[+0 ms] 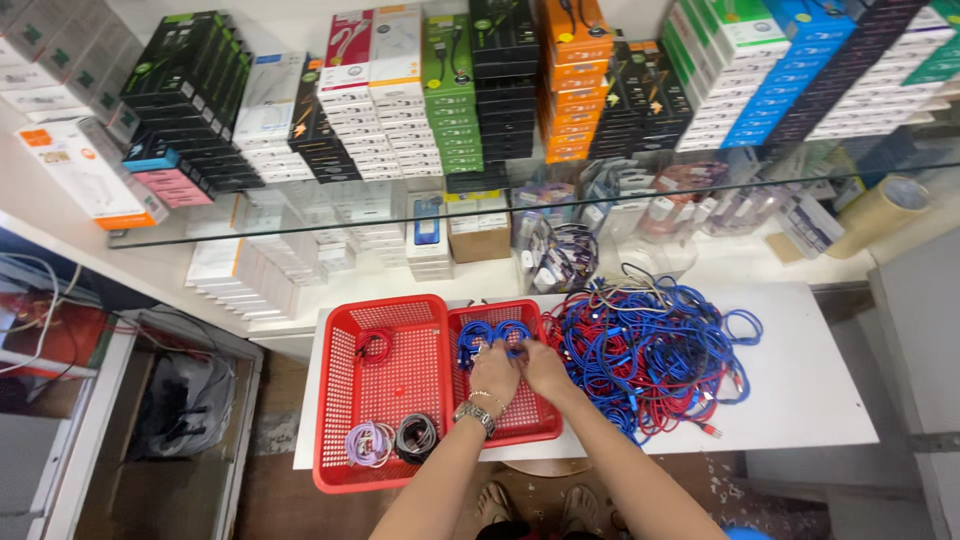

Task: The person untangles and coils various colored cables from a pile on a white counter. They place the coiled cables into a red basket. The person handles blue, red, white, and black cables.

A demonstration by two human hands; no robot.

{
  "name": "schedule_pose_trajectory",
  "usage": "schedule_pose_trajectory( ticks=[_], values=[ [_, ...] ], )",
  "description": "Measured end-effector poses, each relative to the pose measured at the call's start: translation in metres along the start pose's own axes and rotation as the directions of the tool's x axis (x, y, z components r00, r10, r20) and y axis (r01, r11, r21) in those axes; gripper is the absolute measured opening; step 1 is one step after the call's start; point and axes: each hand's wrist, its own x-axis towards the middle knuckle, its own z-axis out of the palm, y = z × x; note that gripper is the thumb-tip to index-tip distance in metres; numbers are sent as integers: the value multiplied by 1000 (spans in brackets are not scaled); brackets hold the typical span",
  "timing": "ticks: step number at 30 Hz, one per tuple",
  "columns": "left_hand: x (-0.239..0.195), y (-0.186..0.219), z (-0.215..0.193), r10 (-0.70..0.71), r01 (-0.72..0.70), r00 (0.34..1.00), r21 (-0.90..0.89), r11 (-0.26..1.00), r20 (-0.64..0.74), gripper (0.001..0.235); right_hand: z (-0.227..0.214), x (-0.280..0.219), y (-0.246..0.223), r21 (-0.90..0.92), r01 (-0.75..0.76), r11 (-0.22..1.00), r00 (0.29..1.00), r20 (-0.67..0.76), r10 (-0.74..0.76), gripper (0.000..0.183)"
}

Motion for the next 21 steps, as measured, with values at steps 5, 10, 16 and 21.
schedule_pose_trajectory(
  ticks=[5, 10, 16, 21],
  values=[
    [20, 68, 18, 177, -191, 981, -275, 942, -75, 20, -101, -6, 14, 189, -109, 976, 979, -150, 138, 23],
    [27, 116, 49, 264, -254, 964, -380, 889, -28, 21, -172, -33, 48, -47, -123, 991, 933, -346, 99, 25],
    [25, 144, 64, 310, -268, 950, -404, 875, 41, 24, -194, -24, 84, -363, 71, 929, 983, -133, -127, 43],
    [34, 144, 64, 272, -221, 959, -387, 895, 81, 26, -240, -20, 50, -113, 136, 984, 940, -297, -165, 24]
  ],
)
